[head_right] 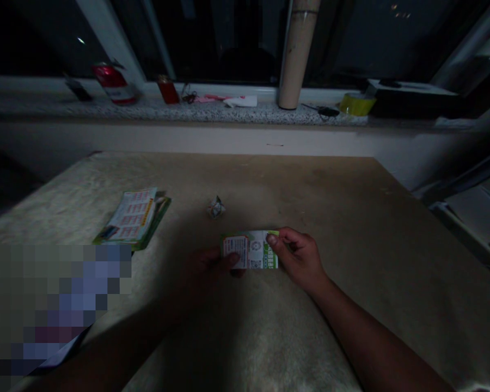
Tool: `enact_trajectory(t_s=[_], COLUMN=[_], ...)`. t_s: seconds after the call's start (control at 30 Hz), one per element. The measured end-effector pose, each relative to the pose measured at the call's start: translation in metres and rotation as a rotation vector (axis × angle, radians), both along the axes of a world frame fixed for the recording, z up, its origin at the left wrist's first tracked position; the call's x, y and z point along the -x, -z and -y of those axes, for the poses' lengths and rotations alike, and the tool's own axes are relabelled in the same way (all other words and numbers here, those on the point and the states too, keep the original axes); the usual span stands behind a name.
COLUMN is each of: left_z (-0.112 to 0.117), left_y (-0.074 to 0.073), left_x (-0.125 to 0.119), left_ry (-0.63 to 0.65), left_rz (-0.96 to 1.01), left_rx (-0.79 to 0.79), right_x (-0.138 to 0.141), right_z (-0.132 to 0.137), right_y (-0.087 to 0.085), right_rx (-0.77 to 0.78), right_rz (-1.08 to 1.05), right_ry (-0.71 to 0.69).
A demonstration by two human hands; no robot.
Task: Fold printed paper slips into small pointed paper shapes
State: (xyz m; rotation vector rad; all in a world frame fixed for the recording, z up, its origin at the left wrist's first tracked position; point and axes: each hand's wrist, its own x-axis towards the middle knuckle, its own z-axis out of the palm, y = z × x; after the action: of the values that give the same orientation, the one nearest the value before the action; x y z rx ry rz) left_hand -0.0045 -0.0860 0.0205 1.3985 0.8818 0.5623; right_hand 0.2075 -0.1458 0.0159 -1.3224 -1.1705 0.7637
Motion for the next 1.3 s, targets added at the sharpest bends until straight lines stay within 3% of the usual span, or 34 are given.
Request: enact_trajectory(t_s=[0.17,0.37,0.47,0.57,0.67,0.83,1.07,1.3], left_z=[0.000,-0.002,-0.002,-0.001,-0.001,0.000,0.002,0.003], left_y=[-0.006,-0.003,-0.003,-0.007,-0.011,-0.006,0.005,0.002], left_x=[0.001,0.006,0.005,0.002,0.000,0.002,-0.004,-0.007], left_ry=[0.006,0.196,0.166,0.036,-0.009,0.030,0.173,0.119], left_rz=[-0.106,-0.178,-0.095,-0.005,-0.005,-0.033,0.057,0.116], left_rx=[-0.009,-0.083,-0.058,-0.041,-0.052,-0.049,-0.005,0.066], right_x=[0.001,-0.001,-0.002,-0.001,0.004,0.009,0.012,0.011], right_z=[0.001,-0.001,-0.004,-0.004,-0.002,0.000,-0.001,-0.001], right_y=[0.002,-0.003,-0.008,-0.008,0.000,0.008,-0.005,-0.001], right_rx=[0.027,0.094,0.113,0.086,0.111,0.226,0.285,0.268], right_rz=[-0.041,-0.229,-0.409,-0.482,-0.475,-0.401,-0.316,-0.327], right_ry=[0.044,0.079,-0.030,-0.268,-0.422,-0.433,-0.449,-0.468])
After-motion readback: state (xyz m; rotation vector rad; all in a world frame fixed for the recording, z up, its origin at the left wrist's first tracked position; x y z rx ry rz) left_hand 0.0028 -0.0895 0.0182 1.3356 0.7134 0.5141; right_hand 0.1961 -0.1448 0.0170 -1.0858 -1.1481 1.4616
